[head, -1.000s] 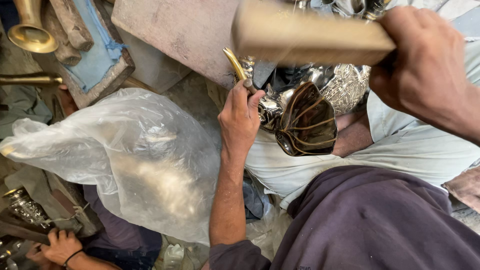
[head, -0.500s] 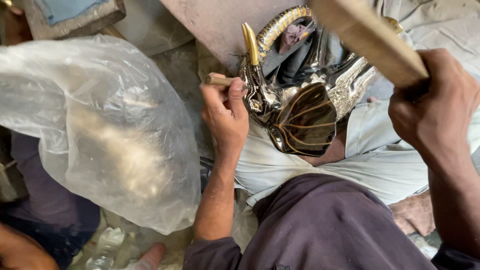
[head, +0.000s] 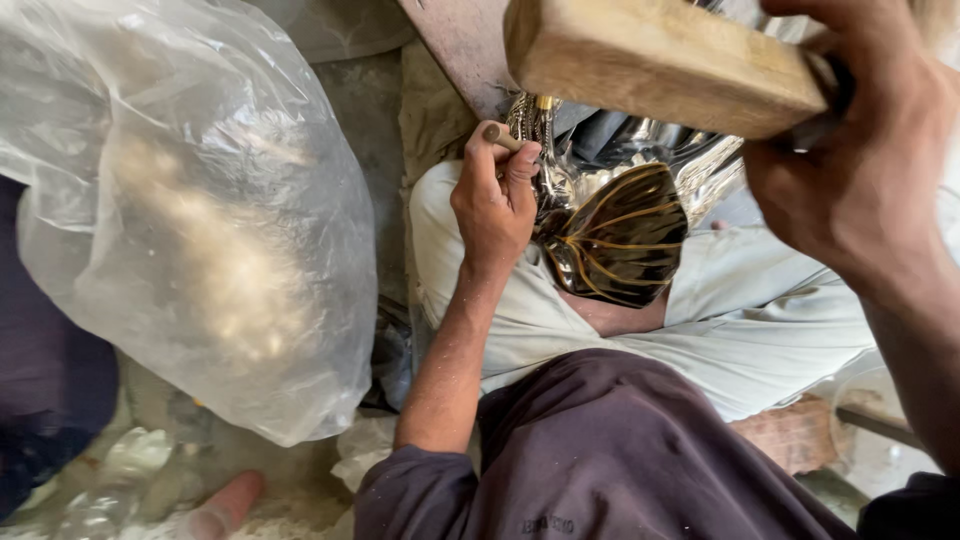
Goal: The person sits cross-legged on the floor and uses a wooden mallet to repeatedly strike a small metal chisel held against an ornate silver-colored metal object. The person adjusts the object's position and the chisel placement while continuing to hammer.
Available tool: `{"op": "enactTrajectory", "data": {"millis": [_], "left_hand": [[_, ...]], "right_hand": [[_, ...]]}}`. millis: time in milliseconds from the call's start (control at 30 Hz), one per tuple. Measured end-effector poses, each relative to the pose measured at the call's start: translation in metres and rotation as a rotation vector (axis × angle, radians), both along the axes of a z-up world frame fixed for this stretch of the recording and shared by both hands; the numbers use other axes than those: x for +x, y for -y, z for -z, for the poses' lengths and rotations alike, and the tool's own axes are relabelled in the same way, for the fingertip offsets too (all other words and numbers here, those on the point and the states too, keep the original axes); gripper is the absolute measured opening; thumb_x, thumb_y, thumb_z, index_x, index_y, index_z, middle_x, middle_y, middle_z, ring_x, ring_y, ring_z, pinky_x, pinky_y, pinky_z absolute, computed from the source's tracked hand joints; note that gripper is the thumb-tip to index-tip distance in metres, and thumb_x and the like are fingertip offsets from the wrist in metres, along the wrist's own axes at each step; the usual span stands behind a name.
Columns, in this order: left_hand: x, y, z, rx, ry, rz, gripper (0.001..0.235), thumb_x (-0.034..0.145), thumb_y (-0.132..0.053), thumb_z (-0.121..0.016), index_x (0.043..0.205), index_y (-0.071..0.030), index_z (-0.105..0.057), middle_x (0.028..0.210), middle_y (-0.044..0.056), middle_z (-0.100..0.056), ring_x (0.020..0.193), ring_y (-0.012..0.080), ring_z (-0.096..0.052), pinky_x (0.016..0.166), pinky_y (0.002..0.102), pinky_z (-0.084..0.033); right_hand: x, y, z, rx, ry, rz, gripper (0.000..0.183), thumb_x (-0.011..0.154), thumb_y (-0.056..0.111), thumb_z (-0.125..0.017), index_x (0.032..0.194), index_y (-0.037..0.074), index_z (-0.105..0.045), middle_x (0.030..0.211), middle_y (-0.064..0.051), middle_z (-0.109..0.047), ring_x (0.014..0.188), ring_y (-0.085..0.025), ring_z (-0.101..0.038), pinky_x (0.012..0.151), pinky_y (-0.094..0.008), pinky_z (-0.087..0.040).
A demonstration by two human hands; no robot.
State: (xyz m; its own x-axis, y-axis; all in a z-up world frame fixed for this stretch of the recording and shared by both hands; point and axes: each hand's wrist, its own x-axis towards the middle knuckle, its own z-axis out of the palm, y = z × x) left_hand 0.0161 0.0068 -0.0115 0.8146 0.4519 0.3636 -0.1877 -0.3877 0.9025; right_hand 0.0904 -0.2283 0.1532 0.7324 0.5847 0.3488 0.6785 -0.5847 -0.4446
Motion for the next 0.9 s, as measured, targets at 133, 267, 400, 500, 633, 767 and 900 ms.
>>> {"op": "enactTrajectory", "data": {"millis": [133, 267, 400, 500, 633, 767, 900], "left_hand": [[0.001, 0.0, -0.01, 0.179, 0.092, -0.066, 0.022, 0.109, -0.021, -0.066, 0.121, -0.004, -0.059, 0.105, 0.011, -0.071, 0.093, 0.0272, -0.072, 0.081, 0.036, -0.057], [-0.001, 0.004, -0.02, 0.084, 0.109, -0.103, 0.019, 0.108, -0.022, -0.066, 0.113, -0.005, -0.06, 0.104, 0.011, -0.07, 0.091, 0.0287, -0.072, 0.078, 0.038, -0.057], [-0.004, 0.005, -0.012, 0.024, 0.013, -0.098, 0.021, 0.106, -0.023, -0.071, 0.104, -0.005, -0.06, 0.095, 0.009, -0.068, 0.085, 0.0261, -0.072, 0.076, 0.038, -0.057], [-0.004, 0.009, -0.007, 0.063, 0.116, -0.132, 0.024, 0.108, -0.022, -0.064, 0.118, -0.001, -0.057, 0.105, 0.012, -0.068, 0.096, 0.0298, -0.07, 0.081, 0.039, -0.056], [-0.006, 0.014, -0.003, 0.044, 0.063, -0.153, 0.02, 0.108, -0.021, -0.067, 0.11, -0.004, -0.057, 0.102, 0.011, -0.068, 0.093, 0.0289, -0.071, 0.081, 0.039, -0.056], [-0.005, 0.018, 0.001, 0.043, 0.108, -0.177, 0.021, 0.108, -0.019, -0.066, 0.119, -0.003, -0.058, 0.105, 0.01, -0.068, 0.095, 0.0267, -0.072, 0.082, 0.037, -0.059], [-0.004, 0.019, 0.005, 0.087, 0.152, -0.183, 0.025, 0.112, -0.02, -0.064, 0.128, -0.003, -0.055, 0.114, 0.01, -0.068, 0.099, 0.0242, -0.072, 0.084, 0.032, -0.06]], "right_hand": [[0.015, -0.025, -0.007, -0.318, 0.466, -0.07, 0.017, 0.099, 0.001, -0.074, 0.107, 0.005, -0.06, 0.092, -0.012, -0.066, 0.082, -0.028, -0.065, 0.074, -0.043, -0.052], [0.031, -0.044, -0.014, -0.307, 0.312, -0.08, 0.015, 0.092, -0.002, -0.059, 0.104, 0.006, -0.06, 0.094, -0.007, -0.065, 0.077, -0.02, -0.057, 0.072, -0.036, -0.047], [0.033, -0.047, -0.018, -0.658, 0.748, -0.076, 0.011, 0.098, 0.006, -0.076, 0.098, 0.012, -0.066, 0.085, -0.005, -0.067, 0.072, -0.019, -0.058, 0.069, -0.041, -0.049], [0.035, -0.046, -0.023, -0.665, 0.723, -0.117, 0.01, 0.101, 0.007, -0.075, 0.103, 0.01, -0.066, 0.085, -0.005, -0.067, 0.074, -0.02, -0.059, 0.069, -0.04, -0.048], [0.036, -0.048, -0.025, -0.682, 0.679, -0.154, 0.011, 0.102, 0.003, -0.074, 0.11, 0.008, -0.068, 0.083, -0.006, -0.066, 0.071, -0.02, -0.058, 0.067, -0.038, -0.048], [0.039, -0.046, -0.021, -0.707, 0.622, -0.169, 0.019, 0.099, -0.004, -0.072, 0.116, 0.005, -0.071, 0.079, -0.008, -0.065, 0.063, -0.019, -0.056, 0.061, -0.036, -0.047], [0.043, -0.041, -0.015, -0.727, 0.532, -0.15, 0.022, 0.094, -0.008, -0.069, 0.114, 0.002, -0.07, 0.077, -0.011, -0.066, 0.059, -0.02, -0.058, 0.053, -0.033, -0.045]]}}
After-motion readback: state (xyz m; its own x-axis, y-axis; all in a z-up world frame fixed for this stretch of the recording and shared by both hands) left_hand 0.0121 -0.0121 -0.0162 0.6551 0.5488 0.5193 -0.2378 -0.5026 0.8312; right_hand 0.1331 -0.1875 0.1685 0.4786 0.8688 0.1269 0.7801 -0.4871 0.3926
